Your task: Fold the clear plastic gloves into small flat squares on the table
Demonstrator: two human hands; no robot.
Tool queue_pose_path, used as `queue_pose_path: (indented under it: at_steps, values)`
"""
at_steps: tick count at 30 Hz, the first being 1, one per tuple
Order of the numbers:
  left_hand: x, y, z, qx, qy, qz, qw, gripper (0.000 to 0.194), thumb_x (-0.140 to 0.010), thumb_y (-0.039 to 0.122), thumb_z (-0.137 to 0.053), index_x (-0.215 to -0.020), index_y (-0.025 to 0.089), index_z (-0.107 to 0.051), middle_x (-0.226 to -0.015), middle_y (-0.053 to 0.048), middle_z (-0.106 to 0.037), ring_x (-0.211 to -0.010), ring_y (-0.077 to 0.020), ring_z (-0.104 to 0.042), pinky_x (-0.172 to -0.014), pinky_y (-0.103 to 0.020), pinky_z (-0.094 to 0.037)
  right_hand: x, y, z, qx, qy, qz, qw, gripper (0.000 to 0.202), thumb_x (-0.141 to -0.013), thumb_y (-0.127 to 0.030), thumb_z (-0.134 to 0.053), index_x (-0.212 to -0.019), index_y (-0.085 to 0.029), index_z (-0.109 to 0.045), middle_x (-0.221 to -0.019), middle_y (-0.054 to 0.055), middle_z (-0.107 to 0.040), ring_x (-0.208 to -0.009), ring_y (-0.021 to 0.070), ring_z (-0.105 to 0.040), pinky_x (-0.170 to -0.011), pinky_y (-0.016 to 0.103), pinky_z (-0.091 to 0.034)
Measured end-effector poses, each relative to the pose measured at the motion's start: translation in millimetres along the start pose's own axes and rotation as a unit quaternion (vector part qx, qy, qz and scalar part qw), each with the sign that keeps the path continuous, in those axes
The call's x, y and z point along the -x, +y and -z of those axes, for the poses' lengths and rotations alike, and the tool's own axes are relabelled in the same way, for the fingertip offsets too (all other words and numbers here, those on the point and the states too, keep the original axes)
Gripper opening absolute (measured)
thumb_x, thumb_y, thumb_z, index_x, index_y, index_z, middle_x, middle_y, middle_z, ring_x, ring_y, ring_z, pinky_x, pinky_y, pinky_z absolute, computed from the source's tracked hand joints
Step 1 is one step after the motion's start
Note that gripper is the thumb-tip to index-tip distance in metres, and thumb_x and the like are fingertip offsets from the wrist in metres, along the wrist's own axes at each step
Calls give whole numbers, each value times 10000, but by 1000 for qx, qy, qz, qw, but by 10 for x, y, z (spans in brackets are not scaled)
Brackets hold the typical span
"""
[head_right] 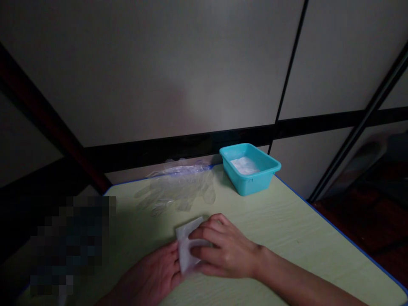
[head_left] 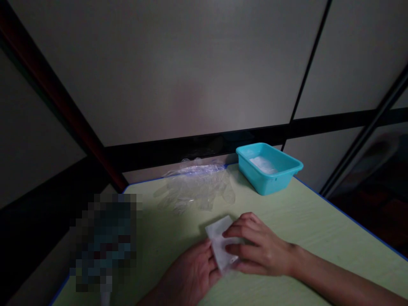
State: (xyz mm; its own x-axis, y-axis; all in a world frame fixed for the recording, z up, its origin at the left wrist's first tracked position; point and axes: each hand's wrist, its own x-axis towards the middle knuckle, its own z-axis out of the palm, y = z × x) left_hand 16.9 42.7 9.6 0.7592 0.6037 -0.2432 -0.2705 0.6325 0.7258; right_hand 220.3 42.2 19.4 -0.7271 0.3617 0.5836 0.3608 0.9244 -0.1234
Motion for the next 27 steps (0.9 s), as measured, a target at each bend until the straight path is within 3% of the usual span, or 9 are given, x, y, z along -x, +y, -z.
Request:
queue_pose_path:
  at_steps: [4,6,8,10,14,18,22,27]
  values:
    - [-12,35,-38,77,62,-11,995,151,-755,232,-542,-854,143,-613,-1064,-91,-625,-1191,-231,-421,-1031,-359,-216,12,6,26,-139,-8,-87,986,547,-814,-434,-537,-1264,-163,-383,-1347,149,-328,-1225,234,-316,-971,400,-300]
    - [-13,45,-45,97,85,-22,991,142,-729,232,-572,-831,142,-613,-1051,-95,-635,-1194,-239,-420,-1028,-366,-223,28,10,26,-214,18,-156,964,555,-842,-398,-507,-1322,-200,-311,-1429,131,-178,-1292,227,-216,-1011,409,-256]
    - [-18,35,-31,101,94,-36,990,161,-704,245,-601,-834,150,-613,-1053,-94,-639,-1191,-251,-425,-1023,-383,-231,36,13,11,-275,38,-219,935,519,-870,-357,-477,-1339,-237,-290,-1455,104,-118,-1318,214,-157,-1033,417,-214]
    - [-27,5,2,96,102,-54,989,177,-685,247,-621,-837,158,-611,-1046,-93,-645,-1179,-262,-440,-1015,-401,-239,31,12,-16,-336,33,-255,906,503,-872,-348,-482,-1335,-254,-310,-1450,92,-161,-1317,209,-169,-1036,417,-206]
    - [-47,-69,68,89,117,-57,988,238,-664,263,-654,-867,148,-610,-1000,-103,-665,-1128,-284,-490,-989,-419,-267,5,-13,-67,-422,18,-276,864,428,-855,-357,-510,-1259,-233,-444,-1259,87,-477,-1132,205,-455,-932,365,-362]
    - [-47,-100,92,82,111,-40,990,266,-635,284,-697,-851,154,-613,-1004,-106,-666,-1101,-297,-513,-961,-419,-297,0,-44,-96,-408,36,-293,864,329,-848,-352,-516,-1115,-172,-584,-1002,72,-613,-867,177,-566,-741,282,-445]
    - [-51,-106,169,41,94,-19,995,287,-719,338,-628,-958,180,-605,-1143,-108,-600,-1153,-289,-471,-966,-428,-276,10,-26,-112,-384,76,-312,866,293,-848,-324,-521,-1062,-151,-620,-972,76,-643,-860,175,-583,-751,267,-444]
    - [-75,-51,287,49,2,16,999,336,-696,371,-667,-986,205,-636,-1176,-89,-586,-1149,-275,-477,-998,-412,-216,-7,44,-38,-340,115,-305,882,243,-859,-285,-504,-997,-144,-645,-935,76,-661,-851,166,-597,-760,264,-446]
